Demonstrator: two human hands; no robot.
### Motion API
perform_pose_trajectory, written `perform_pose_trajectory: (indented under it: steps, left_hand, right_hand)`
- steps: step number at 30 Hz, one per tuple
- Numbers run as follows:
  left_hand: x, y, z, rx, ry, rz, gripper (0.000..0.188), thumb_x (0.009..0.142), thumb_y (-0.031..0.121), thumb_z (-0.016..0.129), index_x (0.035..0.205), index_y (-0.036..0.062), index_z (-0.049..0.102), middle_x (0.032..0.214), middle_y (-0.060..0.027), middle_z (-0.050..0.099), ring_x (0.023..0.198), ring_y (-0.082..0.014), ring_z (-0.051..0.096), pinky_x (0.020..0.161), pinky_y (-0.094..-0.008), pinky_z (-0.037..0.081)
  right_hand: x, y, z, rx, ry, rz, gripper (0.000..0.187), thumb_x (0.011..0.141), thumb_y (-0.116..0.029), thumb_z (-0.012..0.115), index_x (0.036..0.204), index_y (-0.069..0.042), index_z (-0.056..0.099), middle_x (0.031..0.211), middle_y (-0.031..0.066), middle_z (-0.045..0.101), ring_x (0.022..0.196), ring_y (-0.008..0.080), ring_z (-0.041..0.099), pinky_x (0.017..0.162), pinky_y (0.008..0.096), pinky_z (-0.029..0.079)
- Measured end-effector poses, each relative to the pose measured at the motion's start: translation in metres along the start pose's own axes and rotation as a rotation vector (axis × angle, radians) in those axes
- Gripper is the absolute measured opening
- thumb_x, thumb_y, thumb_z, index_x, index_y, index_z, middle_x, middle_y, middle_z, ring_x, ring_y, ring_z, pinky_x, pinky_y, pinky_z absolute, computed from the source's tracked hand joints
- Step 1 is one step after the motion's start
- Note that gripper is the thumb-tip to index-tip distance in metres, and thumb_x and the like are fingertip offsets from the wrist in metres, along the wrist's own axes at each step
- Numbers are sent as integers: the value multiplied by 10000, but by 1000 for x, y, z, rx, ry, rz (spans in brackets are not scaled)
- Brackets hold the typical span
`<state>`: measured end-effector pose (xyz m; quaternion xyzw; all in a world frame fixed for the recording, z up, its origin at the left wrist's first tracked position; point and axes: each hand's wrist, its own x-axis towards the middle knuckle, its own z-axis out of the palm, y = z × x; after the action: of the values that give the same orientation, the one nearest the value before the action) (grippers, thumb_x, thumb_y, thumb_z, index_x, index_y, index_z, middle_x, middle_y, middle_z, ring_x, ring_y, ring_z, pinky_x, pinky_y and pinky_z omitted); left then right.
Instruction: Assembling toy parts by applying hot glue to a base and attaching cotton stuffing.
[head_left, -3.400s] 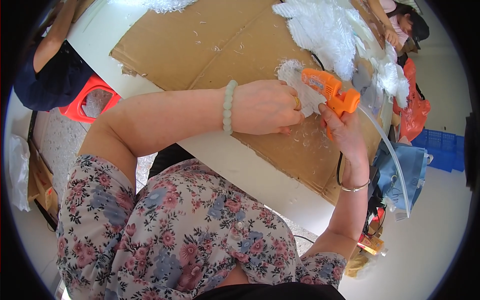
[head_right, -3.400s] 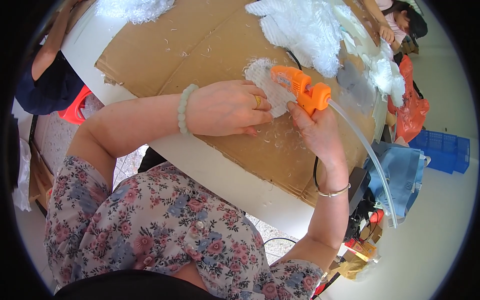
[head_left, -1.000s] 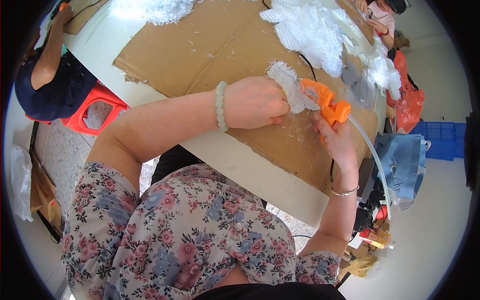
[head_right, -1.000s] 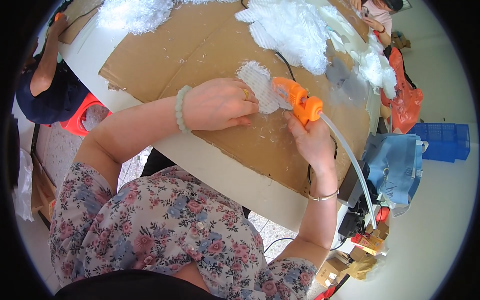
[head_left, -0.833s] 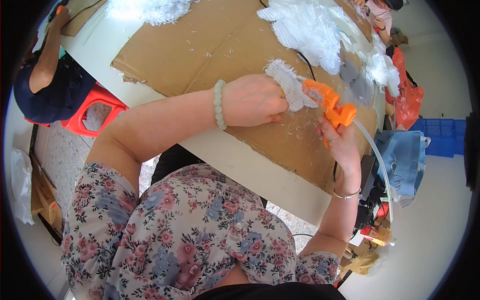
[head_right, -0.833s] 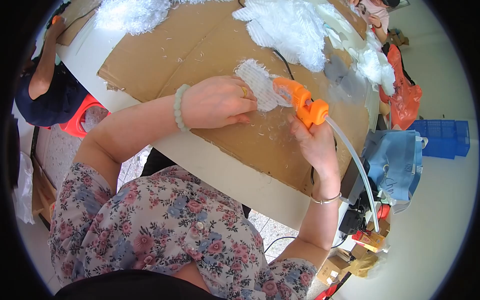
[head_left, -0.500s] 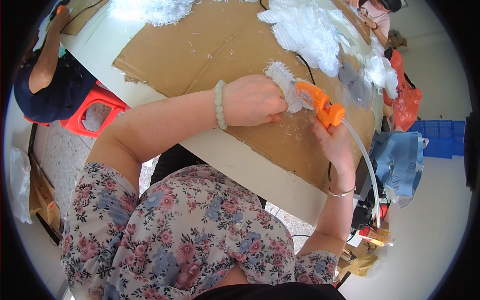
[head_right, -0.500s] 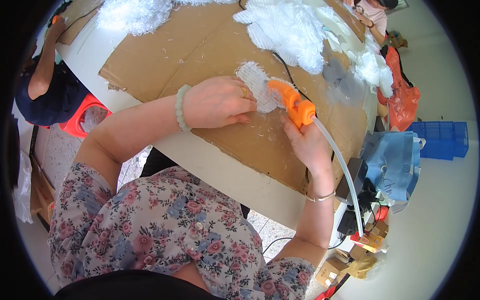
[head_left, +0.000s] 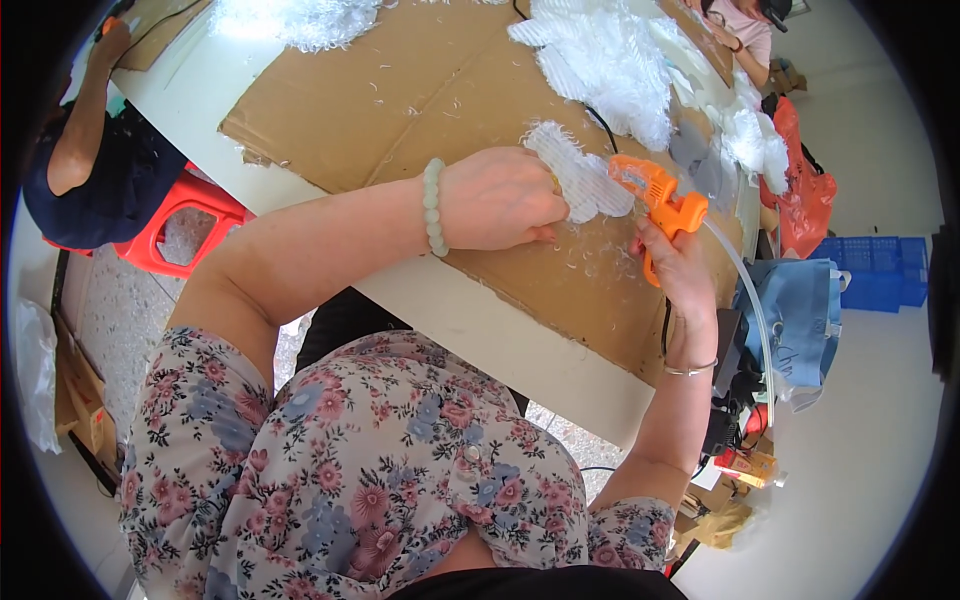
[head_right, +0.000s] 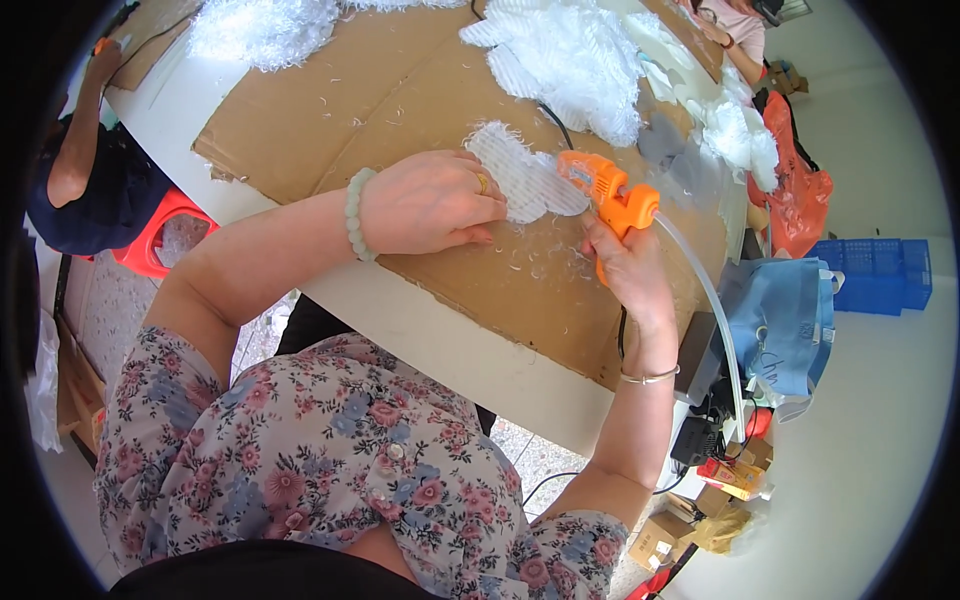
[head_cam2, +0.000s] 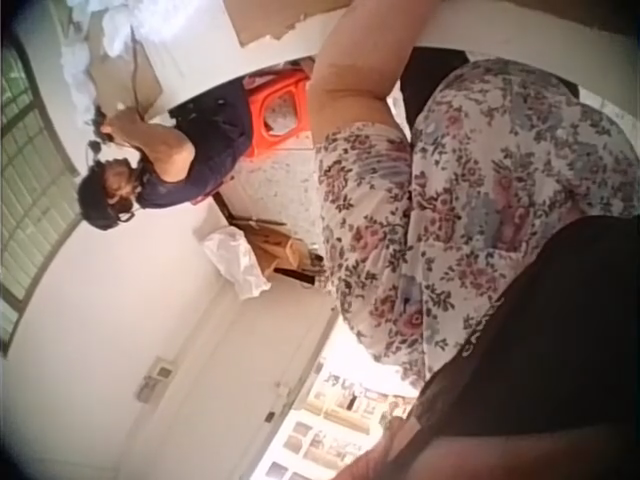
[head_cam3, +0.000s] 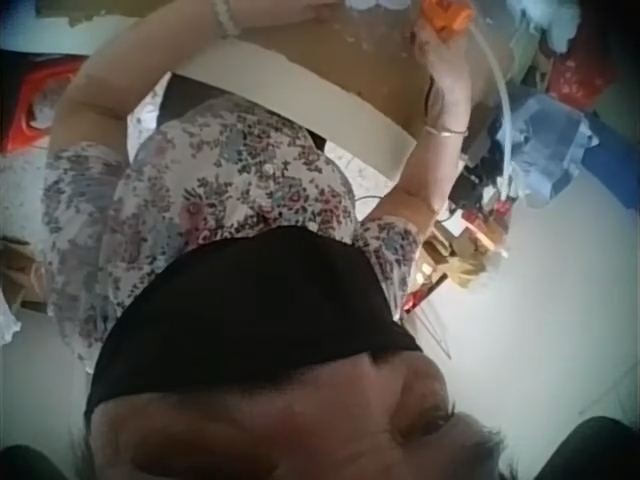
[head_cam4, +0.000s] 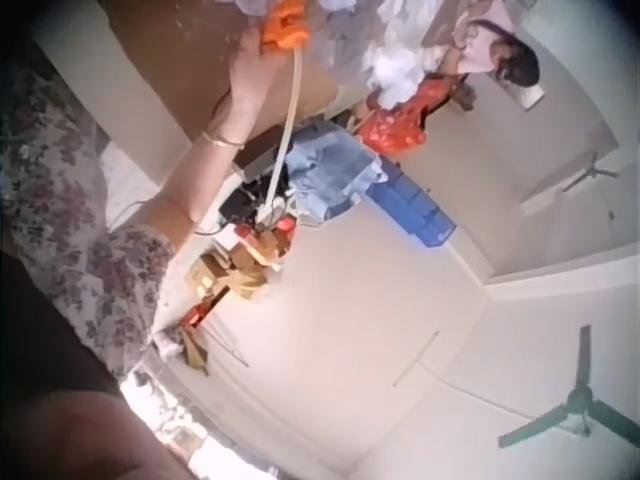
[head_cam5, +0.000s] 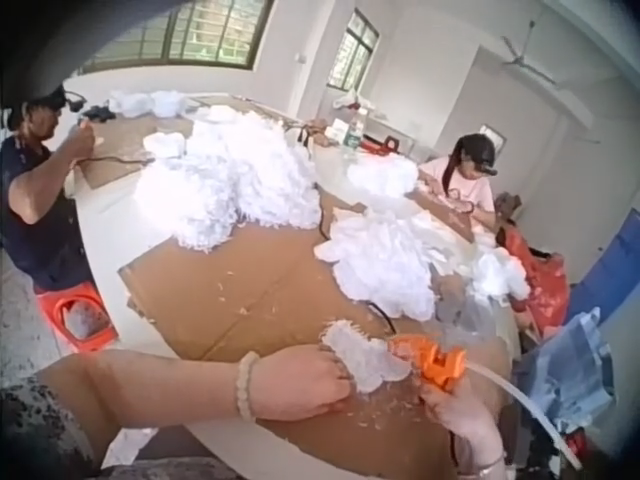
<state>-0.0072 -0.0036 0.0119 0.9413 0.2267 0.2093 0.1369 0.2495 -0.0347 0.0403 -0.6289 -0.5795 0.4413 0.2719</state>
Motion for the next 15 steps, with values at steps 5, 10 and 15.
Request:
perform_pose_trajectory:
  steps: [5,10,15]
  left_hand:
    - [0,0,-2,18,2,0,218,706,183,677,852,39,606,846,-66,631,813,-270,580,761,-362,455]
    - [-1,1,-4,29,-14,-11,211,711,183,673,852,41,606,844,-65,631,810,-268,579,763,-360,453]
    - [0,1,-3,7,-5,2,206,713,181,672,848,40,606,842,-65,630,812,-269,577,764,-360,452]
  right_hand:
    - [-10,-1,-5,132,-73,-28,125,878,-154,557,927,-45,523,747,0,540,674,93,523,611,227,397]
    - [-20,0,-8,181,-83,-27,155,867,-109,556,983,-21,503,755,10,533,665,92,521,608,235,418]
    - [-7,1,-7,110,31,-78,125,882,-147,550,937,-41,513,745,8,546,675,89,517,611,227,397]
